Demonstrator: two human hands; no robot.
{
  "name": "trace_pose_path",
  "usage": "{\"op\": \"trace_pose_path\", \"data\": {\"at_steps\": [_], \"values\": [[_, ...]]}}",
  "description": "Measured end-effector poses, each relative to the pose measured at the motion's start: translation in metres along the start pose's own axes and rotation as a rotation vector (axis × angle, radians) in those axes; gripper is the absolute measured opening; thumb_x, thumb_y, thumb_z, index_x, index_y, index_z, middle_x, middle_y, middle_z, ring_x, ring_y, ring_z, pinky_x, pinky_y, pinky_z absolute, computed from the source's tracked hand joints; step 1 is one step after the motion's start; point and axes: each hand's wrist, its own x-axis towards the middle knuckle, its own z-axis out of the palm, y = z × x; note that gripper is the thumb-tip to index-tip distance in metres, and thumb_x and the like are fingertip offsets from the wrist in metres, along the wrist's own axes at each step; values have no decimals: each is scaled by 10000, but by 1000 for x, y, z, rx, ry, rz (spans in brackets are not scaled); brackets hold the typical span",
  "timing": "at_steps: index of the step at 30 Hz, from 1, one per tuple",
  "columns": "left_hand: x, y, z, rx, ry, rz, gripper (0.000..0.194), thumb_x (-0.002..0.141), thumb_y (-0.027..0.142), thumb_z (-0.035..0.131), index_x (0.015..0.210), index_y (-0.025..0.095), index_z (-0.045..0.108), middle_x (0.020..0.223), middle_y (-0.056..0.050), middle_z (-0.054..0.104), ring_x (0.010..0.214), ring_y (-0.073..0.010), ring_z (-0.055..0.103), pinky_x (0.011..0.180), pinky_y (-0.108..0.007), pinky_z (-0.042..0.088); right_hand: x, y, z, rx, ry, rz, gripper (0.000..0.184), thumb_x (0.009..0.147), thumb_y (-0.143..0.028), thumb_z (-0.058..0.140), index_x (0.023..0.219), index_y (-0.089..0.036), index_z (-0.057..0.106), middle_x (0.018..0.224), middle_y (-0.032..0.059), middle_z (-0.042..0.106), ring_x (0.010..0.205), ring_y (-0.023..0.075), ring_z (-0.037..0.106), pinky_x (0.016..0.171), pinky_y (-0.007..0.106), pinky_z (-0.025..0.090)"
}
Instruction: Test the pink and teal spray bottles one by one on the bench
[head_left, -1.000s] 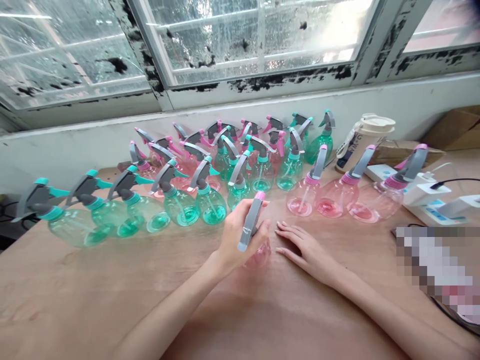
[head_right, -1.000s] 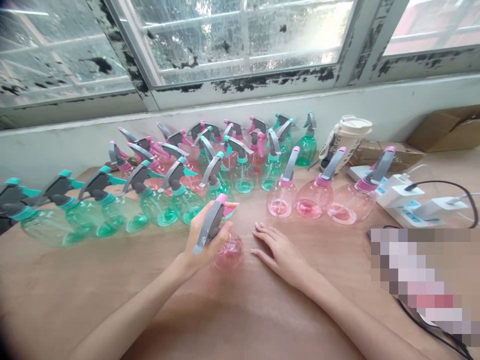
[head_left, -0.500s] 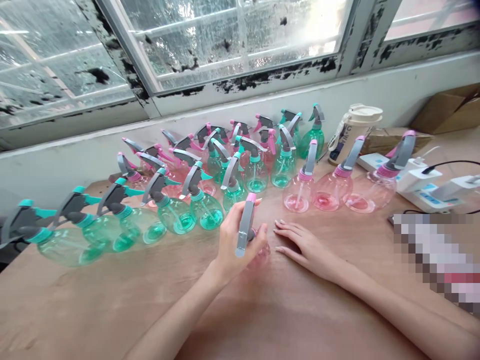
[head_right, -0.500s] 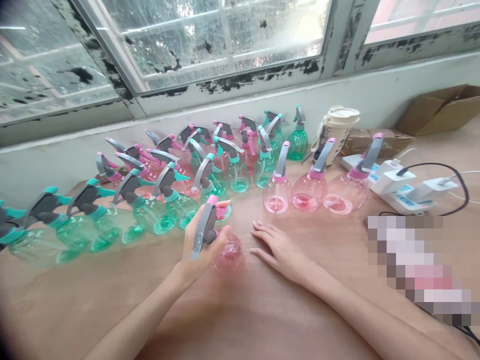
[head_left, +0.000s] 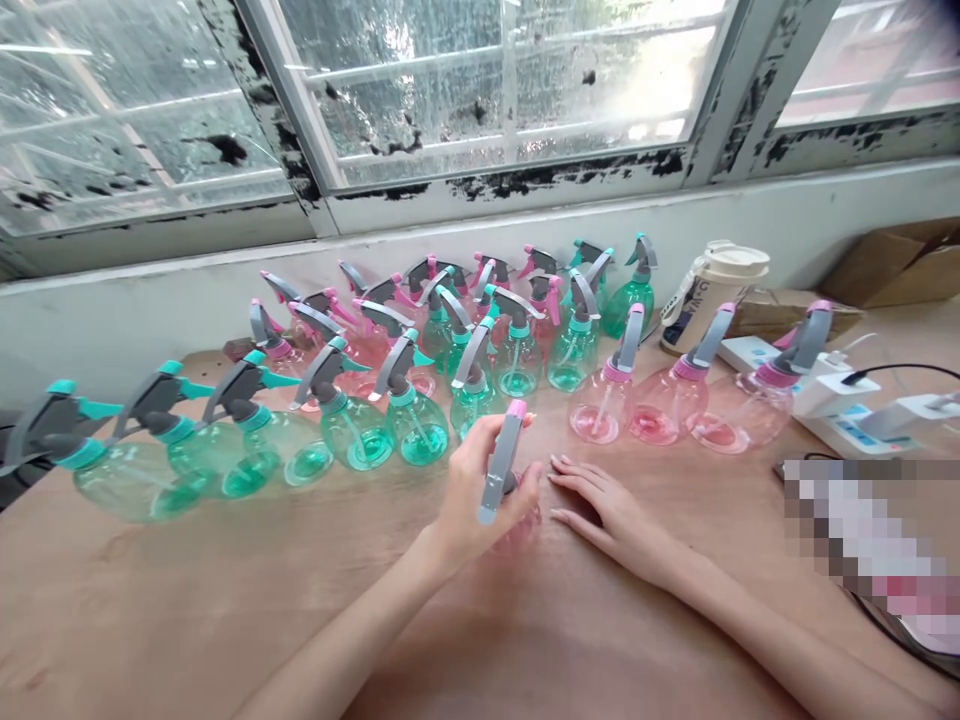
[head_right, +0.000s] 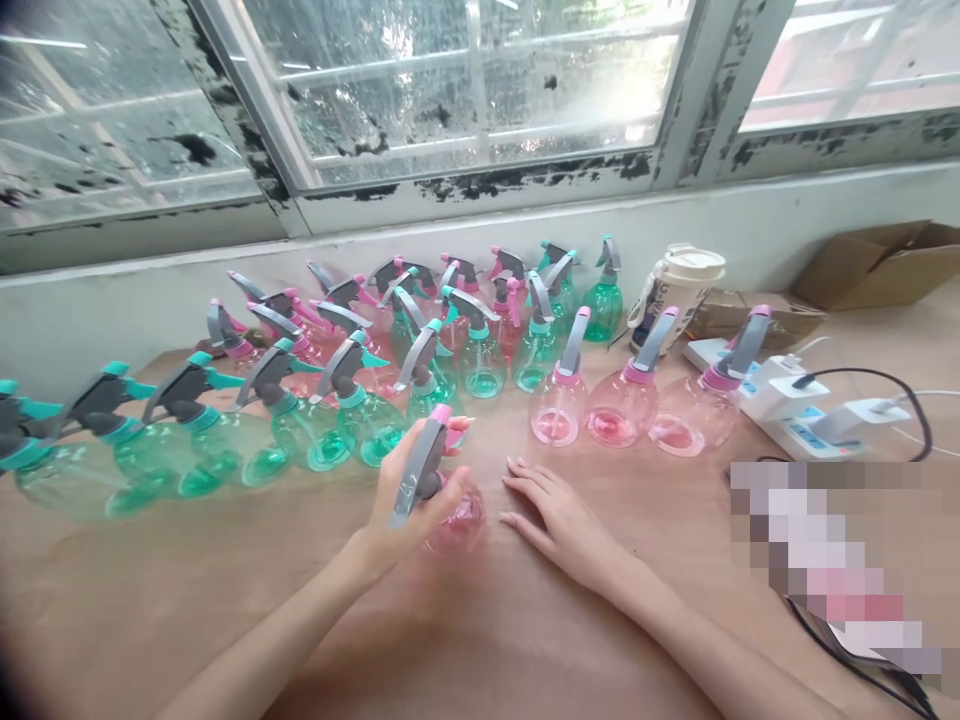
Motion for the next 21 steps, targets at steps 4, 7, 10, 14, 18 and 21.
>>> {"op": "trace_pose_path", "data": {"at_steps": [4, 7, 10, 14, 18, 21], "values": [[1, 1, 0, -6, 5, -7, 326, 831, 212, 603, 1154, 203, 561, 1132, -87, 658, 877, -167, 659, 711, -277, 551, 0, 0, -1, -3, -14, 11, 421, 960, -435, 517, 1306, -200, 569, 1473, 128, 512, 1387, 291, 442, 1125, 546, 404], [1, 2, 1, 0, 5, -19, 347, 825, 208, 610, 1168, 208, 559, 1131, -81, 660, 842, -154, 654, 674, -259, 544, 0, 0, -2, 0, -20, 15, 425, 962, -437, 512, 1311, -200, 564, 1478, 124, 507, 1388, 288, 440, 1129, 538, 402], [0, 2, 1, 6, 4, -14, 339, 826, 201, 601, 1162, 212, 553, 1134, -80, 660, 864, -161, 657, 688, -266, 543, 0, 0, -1, 5, -11, 10, 419, 959, -433, 517, 1304, -201, 571, 1468, 124, 519, 1382, 288, 449, 1125, 536, 407], [0, 2, 0, 31, 11, 17, 357, 828, 195, 591, 1179, 216, 530, 1085, -75, 670, 875, -174, 653, 704, -282, 538, -1, 0, 0, 9, 4, 9, 419, 952, -425, 531, 1308, -210, 572, 1448, 127, 540, 1364, 295, 472, 1118, 543, 412], [3, 5, -1, 79, 11, 50, 222, 826, 212, 587, 1046, 195, 566, 957, -56, 668, 772, -158, 639, 656, -270, 515, -1, 0, 0, 9, 11, -7, 418, 950, -414, 536, 1315, -212, 570, 1446, 131, 541, 1361, 297, 476, 1117, 538, 413], [5, 8, -3, 116, 0, 50, 31, 858, 212, 550, 842, 186, 543, 781, -16, 607, 655, -129, 596, 625, -258, 491, -1, -1, 0, 10, 18, -7, 404, 949, -406, 538, 1304, -218, 582, 1427, 132, 560, 1347, 303, 492, 1101, 541, 431]]}}
